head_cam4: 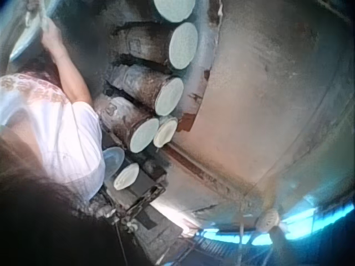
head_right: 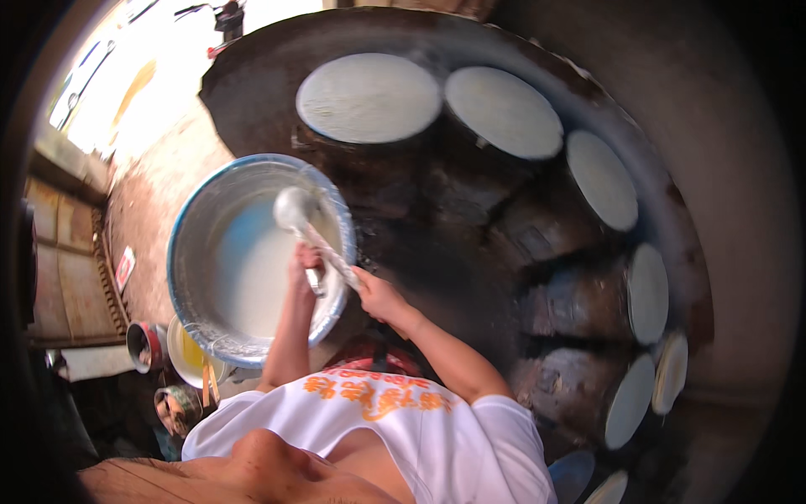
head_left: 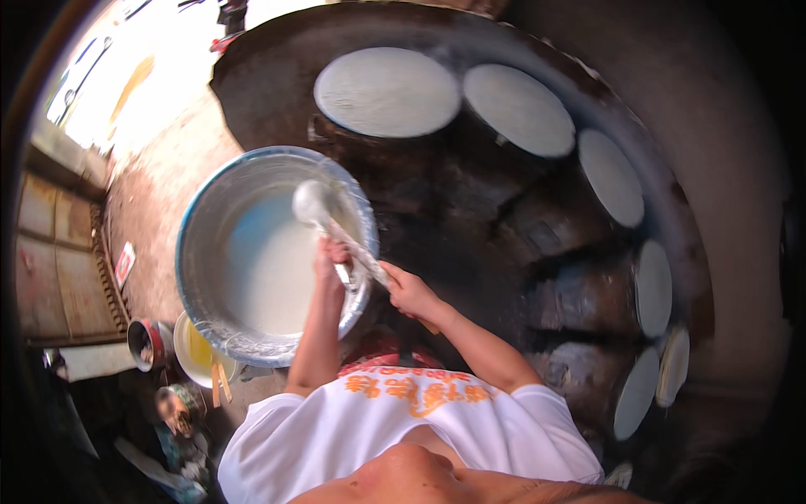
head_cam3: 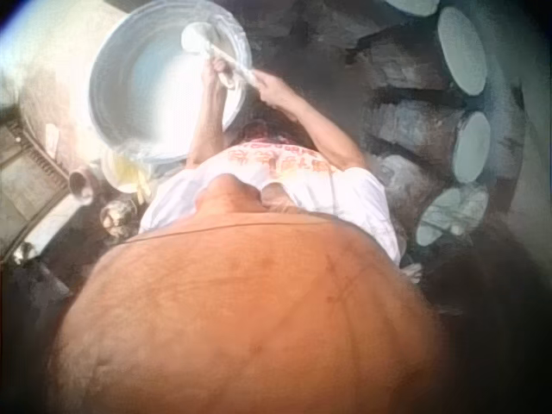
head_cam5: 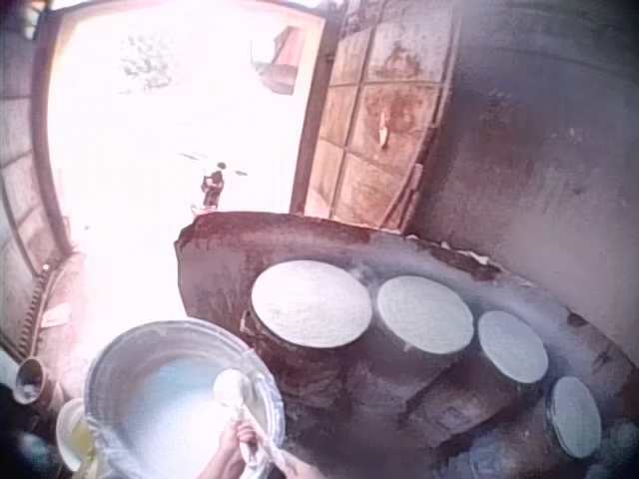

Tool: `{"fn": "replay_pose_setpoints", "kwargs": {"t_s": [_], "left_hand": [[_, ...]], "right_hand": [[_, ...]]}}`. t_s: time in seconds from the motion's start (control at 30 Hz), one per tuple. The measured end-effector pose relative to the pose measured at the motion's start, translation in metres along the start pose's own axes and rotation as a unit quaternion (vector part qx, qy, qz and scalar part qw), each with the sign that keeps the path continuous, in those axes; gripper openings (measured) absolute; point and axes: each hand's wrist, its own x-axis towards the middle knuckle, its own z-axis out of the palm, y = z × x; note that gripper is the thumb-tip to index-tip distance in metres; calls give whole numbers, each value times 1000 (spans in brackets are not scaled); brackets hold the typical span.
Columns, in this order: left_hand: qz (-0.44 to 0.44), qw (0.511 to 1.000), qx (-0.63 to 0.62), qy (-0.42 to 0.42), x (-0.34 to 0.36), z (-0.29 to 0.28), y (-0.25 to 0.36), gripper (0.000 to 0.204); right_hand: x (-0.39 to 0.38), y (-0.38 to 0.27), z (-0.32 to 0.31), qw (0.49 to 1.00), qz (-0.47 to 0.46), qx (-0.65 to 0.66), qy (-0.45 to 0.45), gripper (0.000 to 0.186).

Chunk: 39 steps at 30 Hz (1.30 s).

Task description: The person prepares thin flatbreads on a series of heated drums. They spread batter using a ladle, flip the cooked breads using a thin stick, and stack them to the side.

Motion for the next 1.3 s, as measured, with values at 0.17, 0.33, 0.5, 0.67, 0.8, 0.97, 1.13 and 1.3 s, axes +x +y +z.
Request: {"fn": "replay_pose_setpoints", "kwargs": {"t_s": [0.17, 0.33, 0.5, 0.67, 0.8, 0.97, 1.13, 1.3], "left_hand": [[-182, 954, 8, -240, -123, 132, -2, 38], [-178, 892, 90, -406, -190, 280, -25, 35], [-216, 840, 20, -498, -232, 337, -9, 35], [-241, 939, 36, -243, -209, 246, 30, 36], [-331, 934, 60, -120, -198, 195, 67, 23], [-370, 903, 178, -129, -179, 190, 0, 16], [-574, 816, 47, -59, -160, 200, -88, 20], [-699, 680, 139, -172, -238, 188, -270, 36]], "right_hand": [[-63, -45, 6, 972, -108, 206, -34, 45], [-126, -153, -13, 921, -209, 322, -69, 45], [-133, -199, 13, 887, -319, 328, -69, 47], [-86, -88, 60, 901, -169, 393, -73, 46], [-107, -65, 75, 908, -141, 391, -52, 43], [-142, -5, 72, 862, -196, 465, 49, 38], [-207, 28, 82, 775, -184, 580, 172, 37], [-388, 18, 73, 708, -251, 378, 541, 42]]}}
